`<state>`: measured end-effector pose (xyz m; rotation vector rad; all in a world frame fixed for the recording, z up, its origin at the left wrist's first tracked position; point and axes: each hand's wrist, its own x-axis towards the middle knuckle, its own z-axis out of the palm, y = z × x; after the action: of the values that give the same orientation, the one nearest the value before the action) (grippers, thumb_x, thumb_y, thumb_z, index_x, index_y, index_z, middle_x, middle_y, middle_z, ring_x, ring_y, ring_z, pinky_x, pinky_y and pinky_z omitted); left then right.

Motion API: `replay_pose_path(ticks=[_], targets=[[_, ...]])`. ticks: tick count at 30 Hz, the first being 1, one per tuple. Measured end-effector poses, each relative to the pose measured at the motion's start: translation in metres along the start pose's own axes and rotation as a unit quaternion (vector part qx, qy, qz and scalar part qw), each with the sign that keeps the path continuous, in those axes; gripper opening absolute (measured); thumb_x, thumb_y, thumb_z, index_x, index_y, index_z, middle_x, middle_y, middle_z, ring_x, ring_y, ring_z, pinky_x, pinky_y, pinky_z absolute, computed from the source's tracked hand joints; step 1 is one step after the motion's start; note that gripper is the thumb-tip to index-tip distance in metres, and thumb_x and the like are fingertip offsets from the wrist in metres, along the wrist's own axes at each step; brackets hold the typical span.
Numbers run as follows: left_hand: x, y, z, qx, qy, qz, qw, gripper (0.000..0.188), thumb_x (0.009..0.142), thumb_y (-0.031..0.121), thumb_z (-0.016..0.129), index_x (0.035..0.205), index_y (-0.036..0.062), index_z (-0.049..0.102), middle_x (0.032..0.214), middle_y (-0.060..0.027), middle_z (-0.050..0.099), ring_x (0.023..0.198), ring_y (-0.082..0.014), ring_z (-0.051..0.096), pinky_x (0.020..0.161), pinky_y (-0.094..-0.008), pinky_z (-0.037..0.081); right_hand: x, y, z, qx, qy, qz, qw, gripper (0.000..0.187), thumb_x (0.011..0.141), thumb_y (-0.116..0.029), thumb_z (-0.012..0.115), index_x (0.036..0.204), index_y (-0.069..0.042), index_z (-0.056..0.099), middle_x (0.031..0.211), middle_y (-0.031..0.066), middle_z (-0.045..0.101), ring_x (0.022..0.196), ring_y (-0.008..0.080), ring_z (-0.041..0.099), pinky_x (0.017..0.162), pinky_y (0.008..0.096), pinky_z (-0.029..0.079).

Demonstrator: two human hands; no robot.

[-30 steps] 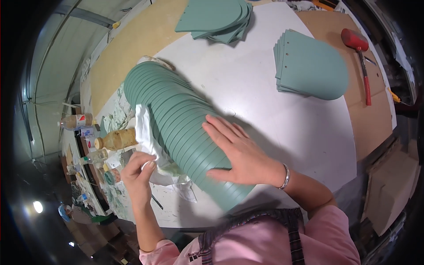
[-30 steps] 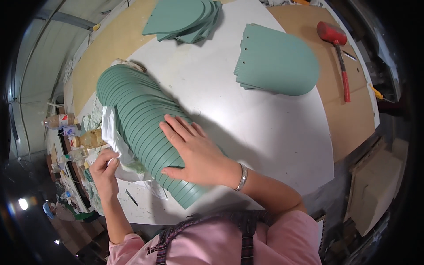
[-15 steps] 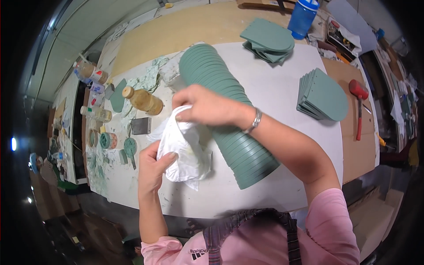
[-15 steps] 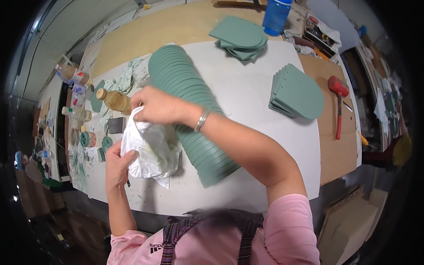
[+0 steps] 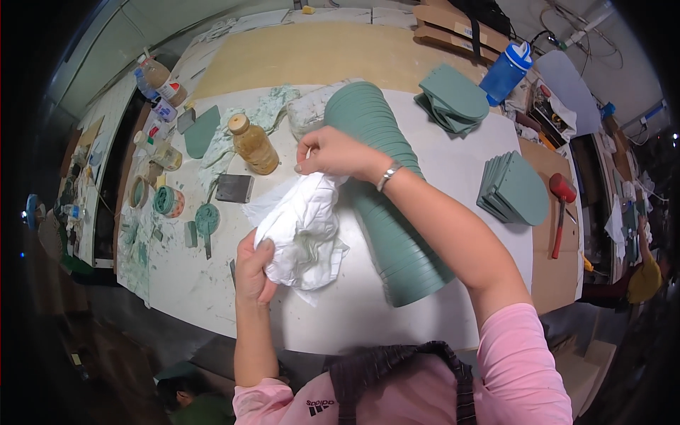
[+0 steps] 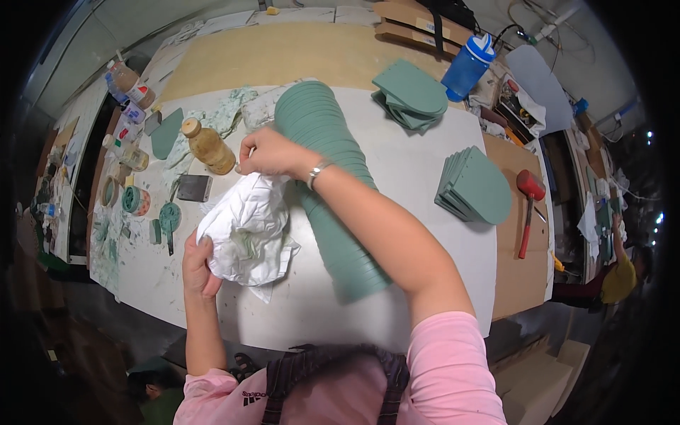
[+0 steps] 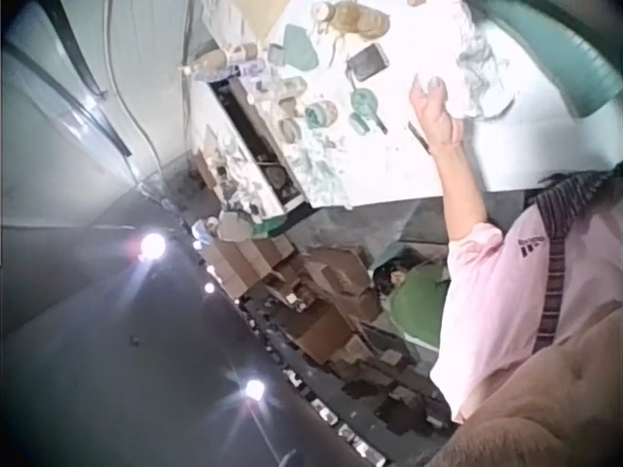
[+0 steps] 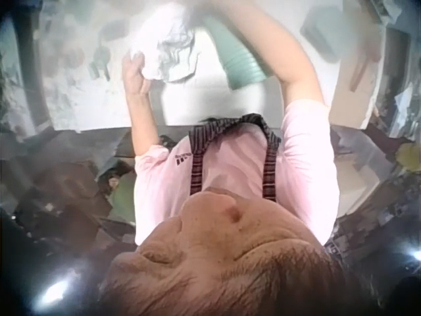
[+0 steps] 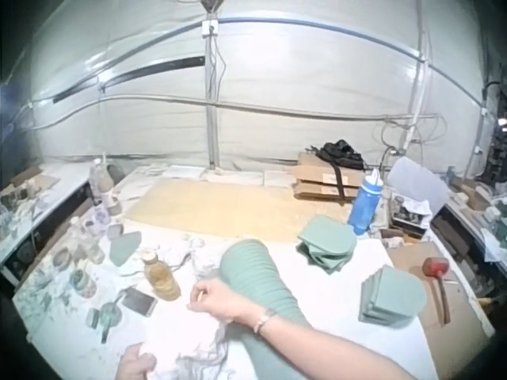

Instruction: The person cleans a stack of green curved components using a cloth. They apply a liquid from a bottle onto the cloth several times and wipe the exterior surface and edges of the stacked items, occasionally removing a single piece to wipe it individually.

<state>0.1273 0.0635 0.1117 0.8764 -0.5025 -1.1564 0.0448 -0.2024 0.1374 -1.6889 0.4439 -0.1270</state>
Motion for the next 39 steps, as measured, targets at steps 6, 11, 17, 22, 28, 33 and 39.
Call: replay_pose_path(ticks=[6, 11, 17, 22, 28, 33, 39], targets=[[-0.003, -0.003, -0.022, -0.075, 0.105, 0.027, 0.991, 0.05, 0.098, 0.008, 0.055, 0.142, -0.0115, 0.043, 0.136, -0.0225, 0.059, 0.122, -0.0309, 0.062, 0.105, -0.042, 0.049, 0.093, 0.053, 0.054, -0.034, 0.118, -0.013, 0.992, 0.109, 0.059, -0.02, 0.095, 0.149, -0.001, 0.037, 0.137, 0.0236, 0.055, 0.124, 0.0314, 0.058, 0.104, 0.0373, 0.047], [-0.006, -0.002, -0.043, -0.102, 0.178, 0.062, 0.977, 0.047, 0.102, 0.01, 0.049, 0.143, -0.0112, 0.041, 0.137, -0.0223, 0.058, 0.122, -0.0321, 0.061, 0.105, -0.0436, 0.049, 0.139, 0.062, 0.089, 0.005, 0.173, -0.095, 0.98, 0.097, 0.061, -0.02, 0.094, 0.141, -0.002, 0.041, 0.131, 0.0139, 0.058, 0.123, 0.0249, 0.057, 0.108, 0.0343, 0.043], [0.011, 0.006, -0.073, -0.12, 0.219, 0.114, 0.962, 0.045, 0.105, 0.011, 0.043, 0.145, -0.0092, 0.039, 0.138, -0.0202, 0.056, 0.124, -0.0319, 0.059, 0.107, -0.0447, 0.047, 0.132, 0.037, 0.077, -0.143, 0.183, -0.15, 0.961, 0.065, 0.057, -0.016, 0.089, 0.111, -0.004, 0.055, 0.112, 0.0154, 0.063, 0.106, 0.0307, 0.062, 0.093, 0.0381, 0.05], [0.026, 0.01, -0.079, -0.078, 0.241, 0.15, 0.956, 0.04, 0.106, 0.009, 0.044, 0.142, -0.0071, 0.043, 0.136, -0.0175, 0.057, 0.122, -0.0292, 0.06, 0.106, -0.0427, 0.047, 0.093, 0.005, 0.068, -0.331, 0.12, -0.236, 0.906, 0.061, 0.059, -0.015, 0.081, 0.116, -0.007, 0.058, 0.106, 0.0129, 0.062, 0.098, 0.035, 0.059, 0.088, 0.0415, 0.049], [0.04, 0.005, -0.073, -0.017, 0.232, 0.16, 0.959, 0.039, 0.105, 0.009, 0.046, 0.141, -0.0076, 0.044, 0.134, -0.0161, 0.059, 0.119, -0.0253, 0.061, 0.104, -0.039, 0.049, 0.072, 0.008, 0.065, -0.461, 0.126, -0.325, 0.816, 0.048, 0.066, -0.005, 0.069, 0.114, -0.014, 0.065, 0.104, 0.0044, 0.064, 0.094, 0.0291, 0.057, 0.083, 0.0405, 0.044], [0.043, -0.001, -0.077, 0.014, 0.239, 0.156, 0.958, 0.039, 0.105, 0.008, 0.048, 0.14, -0.0077, 0.046, 0.134, -0.0156, 0.06, 0.118, -0.0239, 0.062, 0.103, -0.038, 0.049, 0.072, 0.007, 0.065, -0.54, 0.119, -0.31, 0.774, 0.033, 0.071, -0.003, 0.066, 0.102, -0.015, 0.064, 0.093, 0.0029, 0.061, 0.091, 0.028, 0.055, 0.085, 0.0386, 0.04], [0.045, -0.007, -0.079, 0.044, 0.247, 0.157, 0.955, 0.036, 0.104, 0.009, 0.049, 0.137, -0.0073, 0.05, 0.129, -0.0141, 0.063, 0.114, -0.0216, 0.064, 0.1, -0.0351, 0.05, 0.075, 0.01, 0.066, -0.575, 0.113, -0.287, 0.758, 0.028, 0.07, -0.012, 0.073, 0.097, -0.018, 0.067, 0.096, 0.0046, 0.064, 0.099, 0.0292, 0.058, 0.089, 0.0426, 0.039]])
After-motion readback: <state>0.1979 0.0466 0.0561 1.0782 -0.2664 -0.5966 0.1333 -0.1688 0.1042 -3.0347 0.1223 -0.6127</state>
